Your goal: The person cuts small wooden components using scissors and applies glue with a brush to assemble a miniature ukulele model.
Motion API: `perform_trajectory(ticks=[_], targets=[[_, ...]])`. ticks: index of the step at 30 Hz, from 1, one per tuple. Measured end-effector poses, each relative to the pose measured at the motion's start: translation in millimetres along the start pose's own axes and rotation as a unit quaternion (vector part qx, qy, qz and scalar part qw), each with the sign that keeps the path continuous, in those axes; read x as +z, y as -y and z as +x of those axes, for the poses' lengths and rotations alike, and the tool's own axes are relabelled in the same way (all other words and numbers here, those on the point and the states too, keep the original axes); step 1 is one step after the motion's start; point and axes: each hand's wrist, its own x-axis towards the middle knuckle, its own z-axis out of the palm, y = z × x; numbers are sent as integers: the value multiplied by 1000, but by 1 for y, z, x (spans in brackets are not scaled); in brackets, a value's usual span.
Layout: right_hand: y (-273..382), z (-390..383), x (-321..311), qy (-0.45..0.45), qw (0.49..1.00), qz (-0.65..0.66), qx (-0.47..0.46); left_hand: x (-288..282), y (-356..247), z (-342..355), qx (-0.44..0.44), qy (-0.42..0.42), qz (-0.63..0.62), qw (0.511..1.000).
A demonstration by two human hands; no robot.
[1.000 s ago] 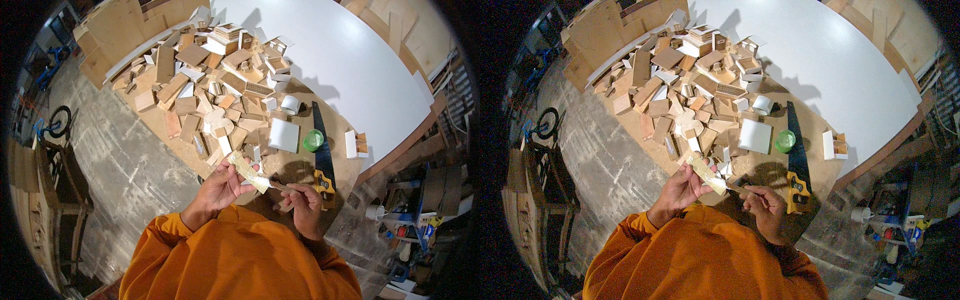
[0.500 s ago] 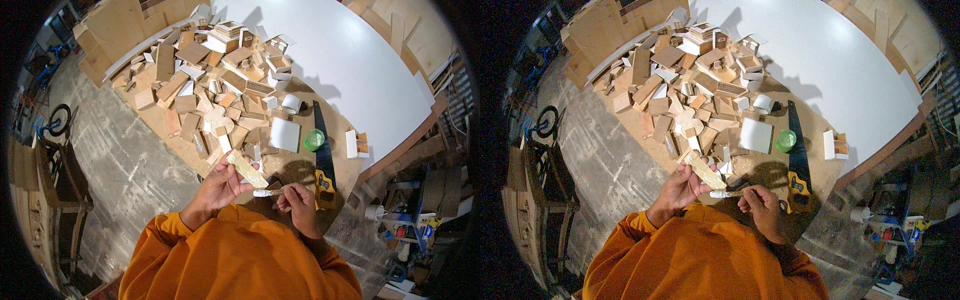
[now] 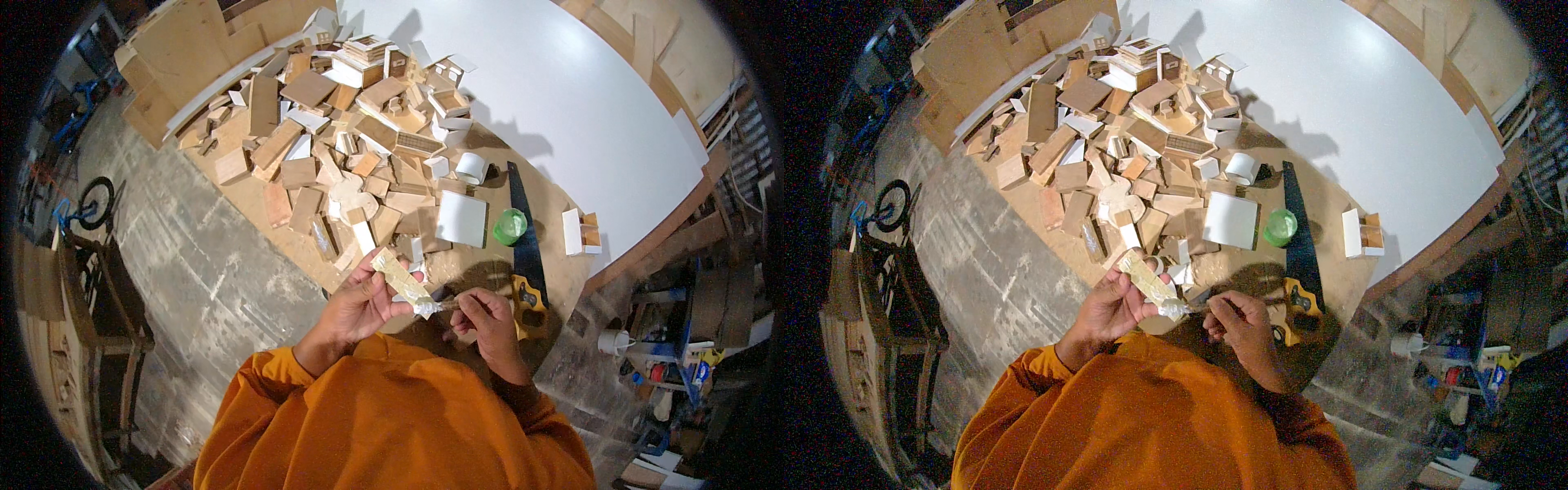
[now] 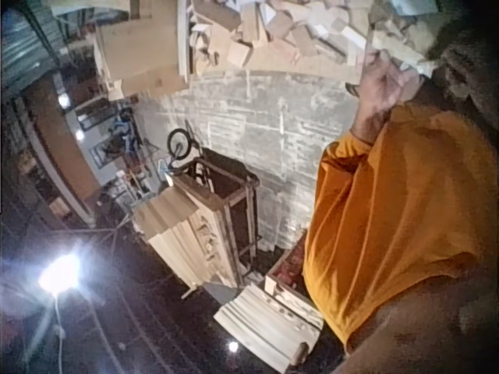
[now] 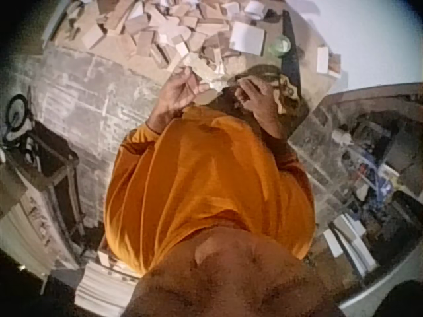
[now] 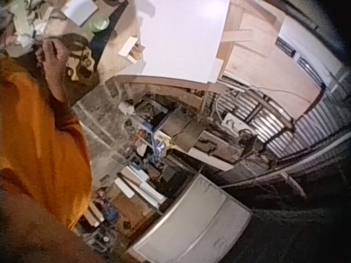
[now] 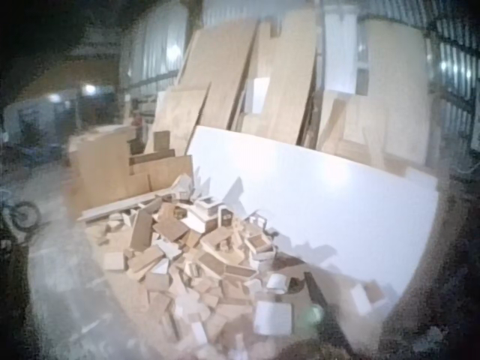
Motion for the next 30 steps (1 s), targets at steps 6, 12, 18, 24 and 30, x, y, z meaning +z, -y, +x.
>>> perform_trajectory(ticks=[6, 12, 18, 24, 30], targets=[[12, 1, -11, 11, 1000, -21, -4, -8, -5, -5, -9, -13, 15, 1000], [11, 12, -5, 15, 997, -66, -47, -1, 6, 0, -38, 12, 16, 999], [9, 21, 9, -43, 990, -66, -120, 6, 7, -5, -60, -20, -5, 998], [6, 20, 20, -51, 963, -138, -228, -4, 13, -6, -41, 5, -37, 998], [7, 19, 20, -53, 846, -319, -425, -13, 13, -5, -13, -22, -53, 998]])
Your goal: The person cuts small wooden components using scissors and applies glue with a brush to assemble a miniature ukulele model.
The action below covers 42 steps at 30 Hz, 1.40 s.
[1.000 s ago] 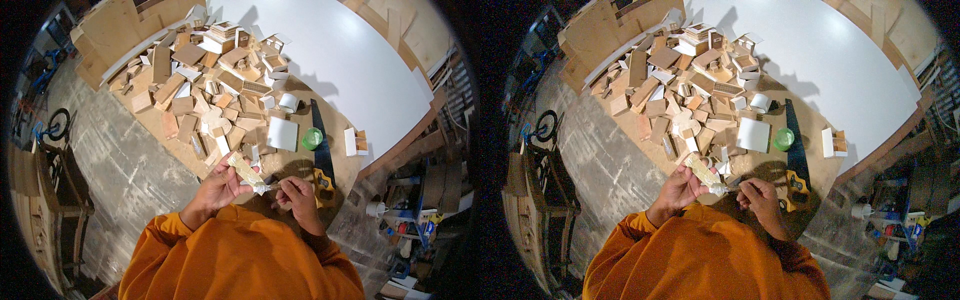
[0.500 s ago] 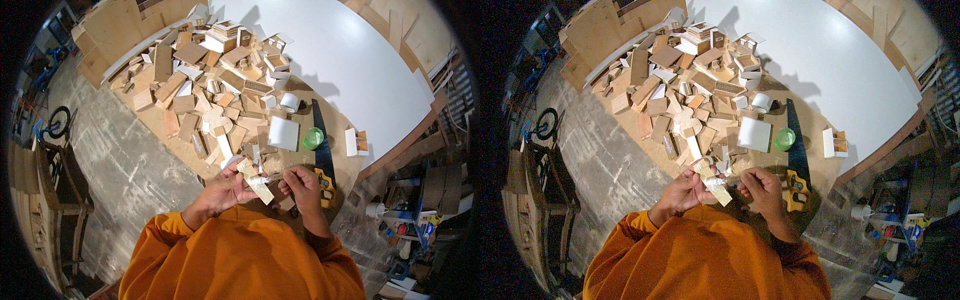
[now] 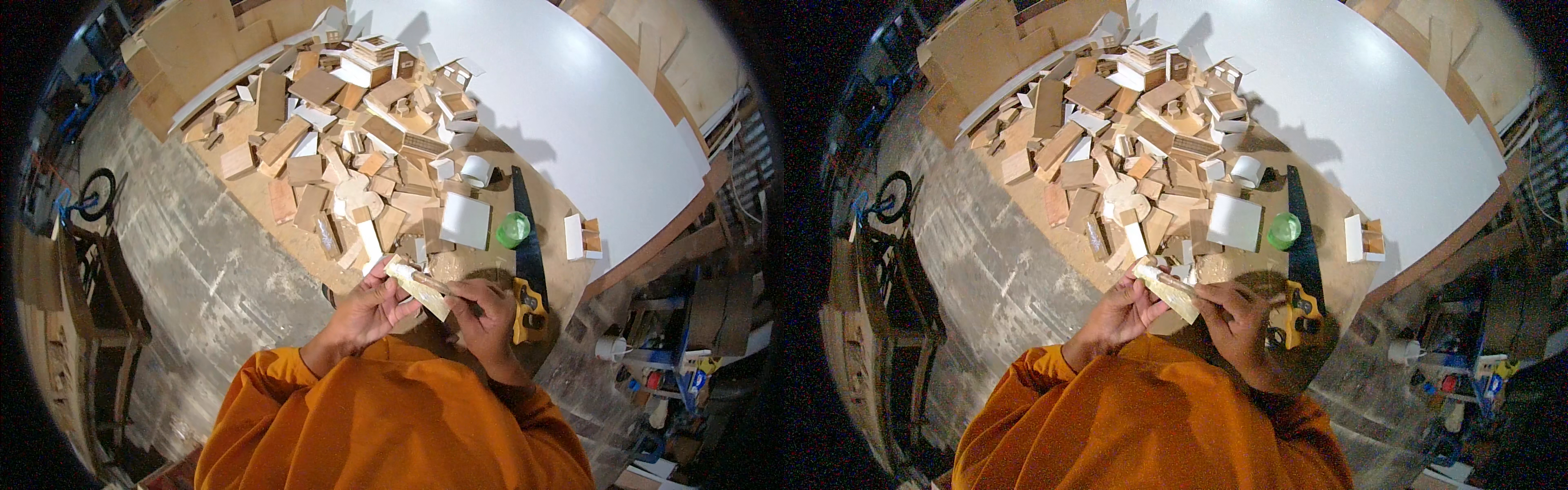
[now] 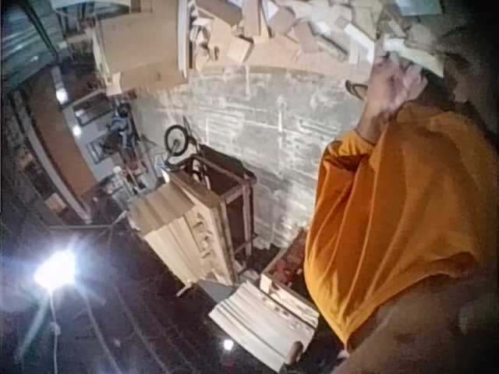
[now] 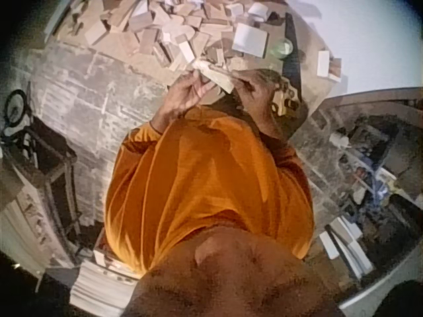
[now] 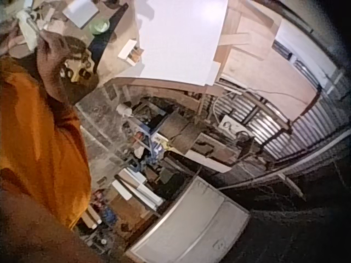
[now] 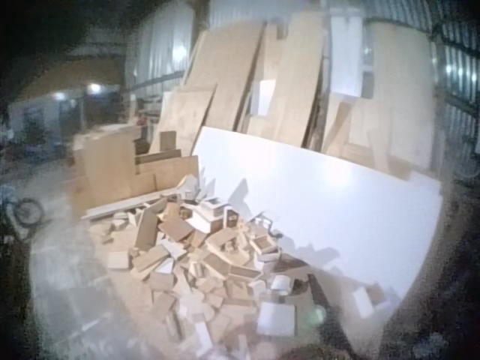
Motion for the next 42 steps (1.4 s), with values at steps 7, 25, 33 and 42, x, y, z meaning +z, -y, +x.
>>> perform_trajectory(ticks=[7, 25, 33, 42], targets=[[-3, -11, -10, 25, 986, -105, -126, 7, -3, 1, 13, -21, 13, 1000], [-7, -8, -45, -61, 985, -97, 132, 6, -14, -1, 32, -15, 6, 999], [-101, 37, -78, -70, 912, -387, 114, -4, -10, -5, 24, -48, 10, 999], [-153, 58, -60, 47, 861, -487, 137, 3, -18, -16, 31, -32, -7, 999]])
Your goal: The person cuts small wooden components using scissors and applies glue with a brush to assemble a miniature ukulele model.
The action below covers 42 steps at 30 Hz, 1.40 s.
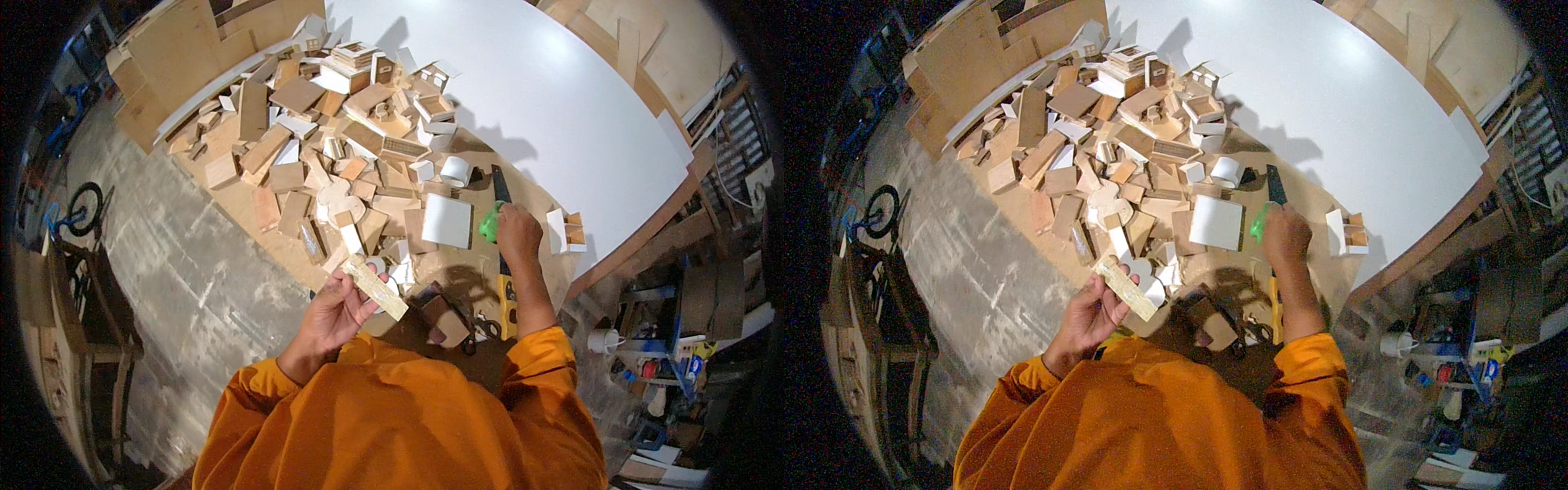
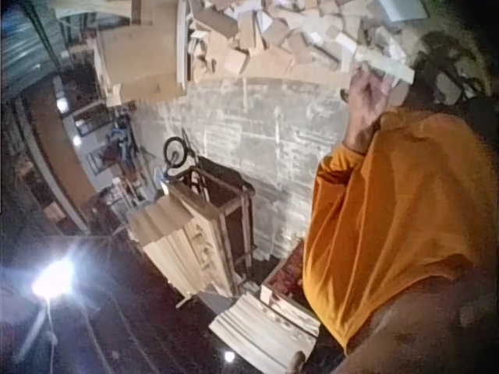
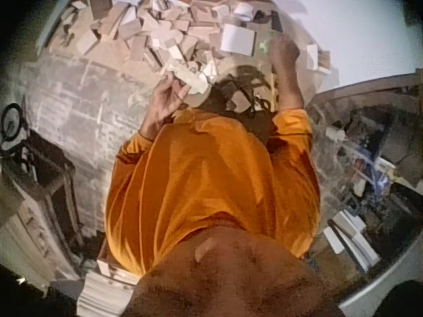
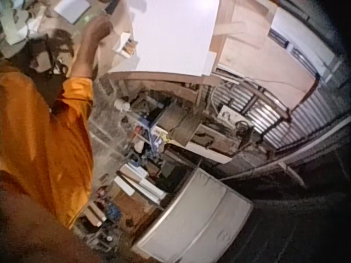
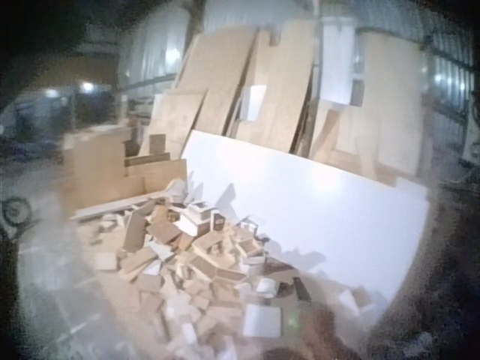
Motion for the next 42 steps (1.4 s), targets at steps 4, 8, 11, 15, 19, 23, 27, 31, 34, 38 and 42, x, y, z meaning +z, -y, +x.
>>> perform_trajectory(ticks=[4, 8, 11, 15, 19, 23, 27, 31, 34, 38, 42], targets=[[4, 1, -7, 56, 998, 23, -7, -5, -1, -4, 15, -10, 18, 1000], [4, -4, -4, 30, 998, 52, -13, -2, 2, -3, 4, 0, 21, 1000], [2, -12, -2, -2, 997, 74, -18, -7, 8, -1, -5, -4, 30, 1000], [8, -17, -7, -12, 995, 101, 4, -11, 12, 1, -4, -19, 41, 999], [6, -24, -8, -43, 990, 132, 1, -13, 13, 2, -8, -33, 43, 998], [6, -27, -10, -71, 990, 124, -12, -15, 13, 4, -9, -34, 45, 998], [13, -29, -25, -68, 990, 127, -10, -15, 12, 5, -14, -46, 44, 998], [23, -40, -66, -126, 972, 197, -13, -13, 11, 7, -11, -37, 38, 999], [48, -62, -99, -85, 910, 405, 22, -11, 11, 9, -8, -27, 24, 999], [87, -95, -102, 15, 829, 559, -7, -8, 13, 13, -5, 1, 20, 1000], [98, -111, -94, 56, 818, 573, 8, -3, 11, 19, -8, 3, 14, 1000]])
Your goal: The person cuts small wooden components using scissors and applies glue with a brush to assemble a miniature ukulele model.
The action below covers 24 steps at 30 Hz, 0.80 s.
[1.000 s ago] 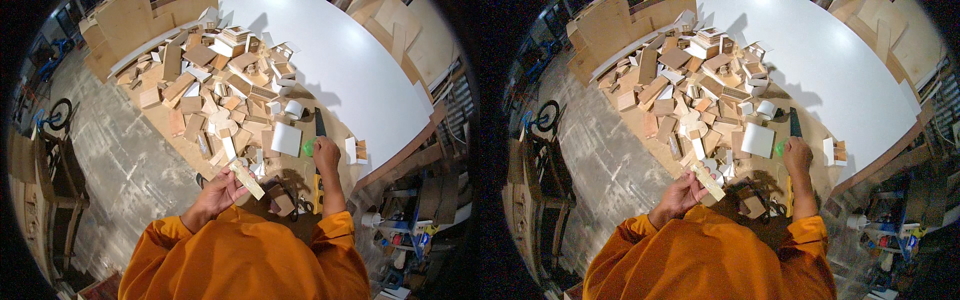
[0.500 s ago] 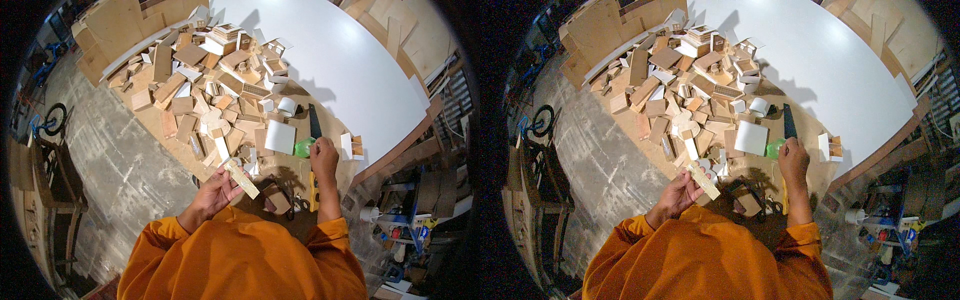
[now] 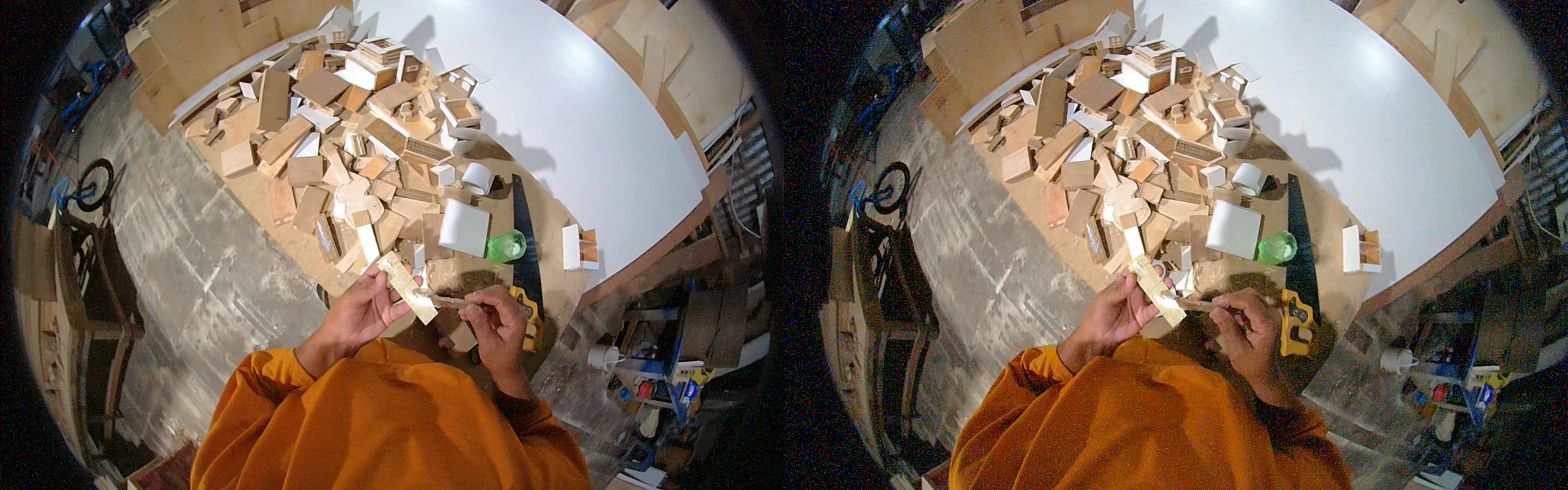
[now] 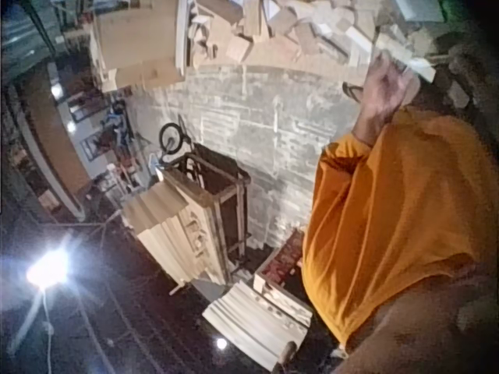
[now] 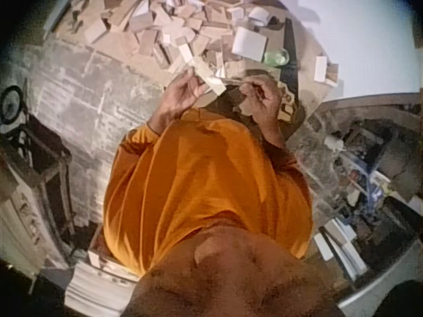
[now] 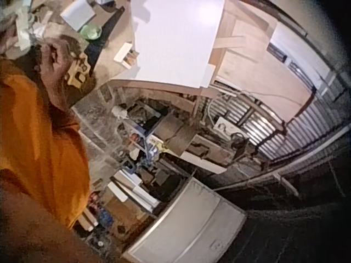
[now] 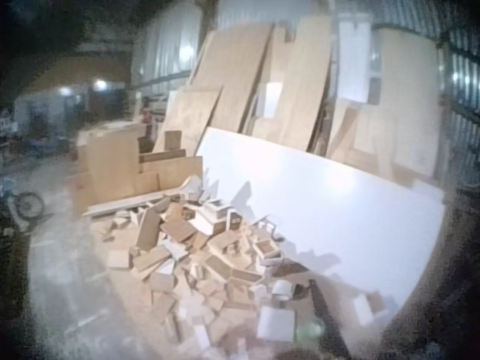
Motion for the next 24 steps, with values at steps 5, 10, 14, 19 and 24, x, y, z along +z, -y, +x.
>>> perform_trajectory(ticks=[5, 10, 14, 19, 24], targets=[[-10, -4, -9, 42, 991, -41, -119, 2, -3, 2, 10, -17, -10, 1000], [-8, -7, -10, 24, 996, -20, -86, 4, -3, 3, 4, 3, 0, 1000], [-8, -2, -3, 9, 997, -23, -73, 6, 2, 3, -9, 57, -2, 998], [-9, 4, 5, -15, 993, -41, -110, 8, 4, 4, -18, 61, 9, 998], [-3, 11, 14, -17, 987, -53, -149, 4, 4, 2, -22, 47, 22, 998]])
